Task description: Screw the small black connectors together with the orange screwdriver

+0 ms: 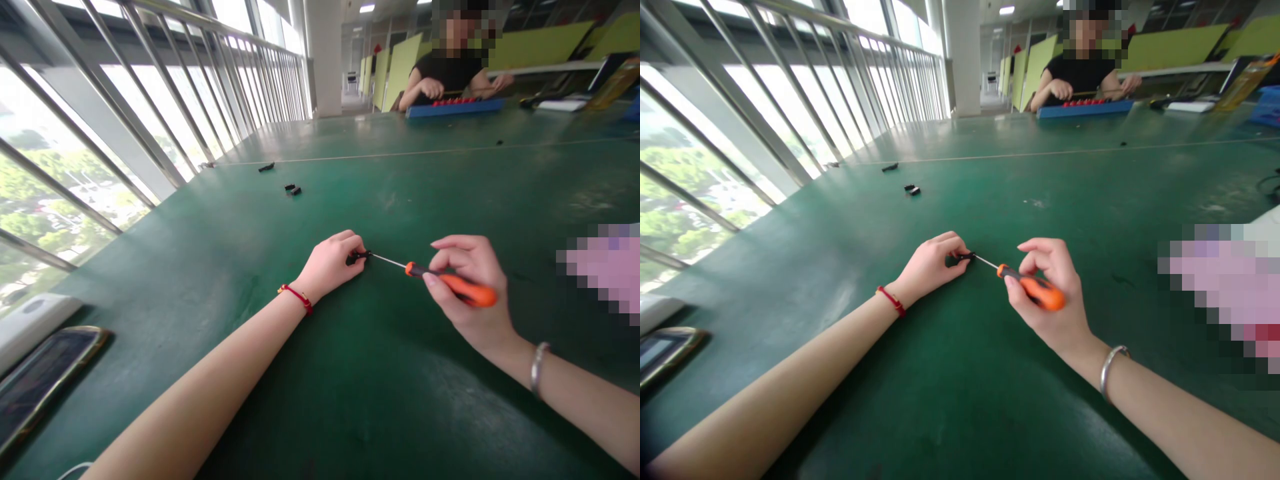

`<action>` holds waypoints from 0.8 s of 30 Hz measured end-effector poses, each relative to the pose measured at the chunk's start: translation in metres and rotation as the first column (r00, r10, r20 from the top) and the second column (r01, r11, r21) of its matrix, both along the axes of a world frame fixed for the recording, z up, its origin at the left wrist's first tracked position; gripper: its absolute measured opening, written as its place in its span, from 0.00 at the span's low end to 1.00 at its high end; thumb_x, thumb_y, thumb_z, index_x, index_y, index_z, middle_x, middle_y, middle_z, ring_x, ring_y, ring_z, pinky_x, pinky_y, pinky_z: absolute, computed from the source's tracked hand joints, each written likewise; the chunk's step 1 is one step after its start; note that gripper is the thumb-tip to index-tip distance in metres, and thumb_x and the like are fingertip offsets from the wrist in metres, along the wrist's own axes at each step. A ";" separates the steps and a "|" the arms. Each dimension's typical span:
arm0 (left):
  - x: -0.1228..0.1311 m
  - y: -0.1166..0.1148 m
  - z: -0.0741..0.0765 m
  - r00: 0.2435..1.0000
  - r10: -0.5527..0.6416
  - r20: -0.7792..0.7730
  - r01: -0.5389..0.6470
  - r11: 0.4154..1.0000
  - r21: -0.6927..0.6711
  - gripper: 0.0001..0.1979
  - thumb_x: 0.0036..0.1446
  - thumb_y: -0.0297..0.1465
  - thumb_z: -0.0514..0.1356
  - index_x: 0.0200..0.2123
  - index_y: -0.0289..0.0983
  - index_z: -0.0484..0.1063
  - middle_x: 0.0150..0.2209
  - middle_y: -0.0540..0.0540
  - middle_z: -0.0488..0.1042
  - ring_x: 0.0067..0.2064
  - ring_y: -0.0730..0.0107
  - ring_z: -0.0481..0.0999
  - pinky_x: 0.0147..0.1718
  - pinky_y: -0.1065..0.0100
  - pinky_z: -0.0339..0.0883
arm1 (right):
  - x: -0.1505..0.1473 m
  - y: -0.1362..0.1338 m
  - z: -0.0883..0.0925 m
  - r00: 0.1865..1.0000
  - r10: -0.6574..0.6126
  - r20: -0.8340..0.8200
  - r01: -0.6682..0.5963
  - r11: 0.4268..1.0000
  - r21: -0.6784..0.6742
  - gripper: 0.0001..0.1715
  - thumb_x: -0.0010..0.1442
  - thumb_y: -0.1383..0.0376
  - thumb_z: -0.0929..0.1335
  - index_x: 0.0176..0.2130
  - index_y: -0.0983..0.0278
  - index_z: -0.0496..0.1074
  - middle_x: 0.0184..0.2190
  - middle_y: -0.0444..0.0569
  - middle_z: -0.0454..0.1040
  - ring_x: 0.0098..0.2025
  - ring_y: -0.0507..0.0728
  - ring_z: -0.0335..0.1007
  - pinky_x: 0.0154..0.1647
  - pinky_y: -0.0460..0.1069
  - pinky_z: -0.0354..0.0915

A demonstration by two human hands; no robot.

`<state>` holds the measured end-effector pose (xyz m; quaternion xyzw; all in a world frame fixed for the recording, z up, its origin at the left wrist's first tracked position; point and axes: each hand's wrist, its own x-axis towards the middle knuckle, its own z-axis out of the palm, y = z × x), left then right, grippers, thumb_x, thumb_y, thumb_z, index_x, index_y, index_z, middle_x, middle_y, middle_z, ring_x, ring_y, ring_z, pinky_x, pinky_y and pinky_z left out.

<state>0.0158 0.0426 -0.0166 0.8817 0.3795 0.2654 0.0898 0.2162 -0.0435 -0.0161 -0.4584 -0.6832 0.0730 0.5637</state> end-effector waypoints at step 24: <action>0.000 0.001 0.000 1.000 -0.008 0.003 0.008 1.000 -0.003 0.02 0.52 0.27 0.56 0.31 0.36 0.68 0.36 0.49 0.71 0.35 0.73 0.72 0.33 0.72 0.65 | -0.001 -0.002 0.000 1.000 -0.007 0.000 0.007 0.999 0.046 0.15 0.51 0.65 0.70 0.41 0.58 0.67 0.32 0.46 0.70 0.32 0.56 0.69 0.35 0.53 0.68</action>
